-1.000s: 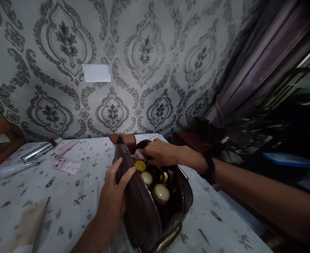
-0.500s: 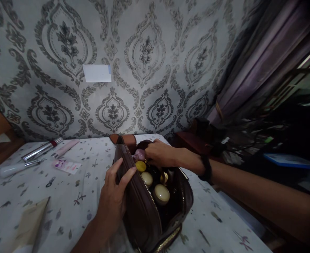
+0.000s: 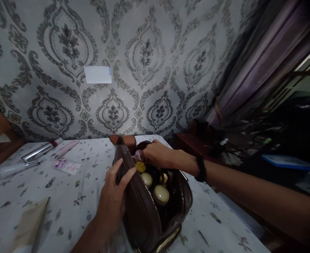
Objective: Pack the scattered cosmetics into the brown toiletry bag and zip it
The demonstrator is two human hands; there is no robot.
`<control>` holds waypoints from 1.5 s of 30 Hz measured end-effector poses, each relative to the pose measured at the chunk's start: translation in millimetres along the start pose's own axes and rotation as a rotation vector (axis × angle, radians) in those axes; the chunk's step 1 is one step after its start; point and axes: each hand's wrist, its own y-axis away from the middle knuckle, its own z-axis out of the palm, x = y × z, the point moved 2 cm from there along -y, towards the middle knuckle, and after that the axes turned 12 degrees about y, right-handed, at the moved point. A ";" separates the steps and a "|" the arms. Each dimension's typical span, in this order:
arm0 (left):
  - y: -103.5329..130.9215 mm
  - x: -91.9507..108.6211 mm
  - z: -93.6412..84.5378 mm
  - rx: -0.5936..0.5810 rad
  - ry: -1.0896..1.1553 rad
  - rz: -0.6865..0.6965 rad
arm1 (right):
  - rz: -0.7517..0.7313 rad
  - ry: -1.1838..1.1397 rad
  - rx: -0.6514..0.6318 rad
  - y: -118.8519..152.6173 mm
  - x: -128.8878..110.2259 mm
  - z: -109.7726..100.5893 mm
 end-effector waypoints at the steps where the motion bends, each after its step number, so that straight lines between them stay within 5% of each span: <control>1: 0.2 -0.2 0.2 -0.002 0.000 0.003 | 0.012 0.014 0.002 -0.4 -0.6 0.6; 45: 1.7 -4.2 0.8 -0.005 0.004 0.026 | 0.008 -0.001 -0.134 -2.3 -0.5 -13.8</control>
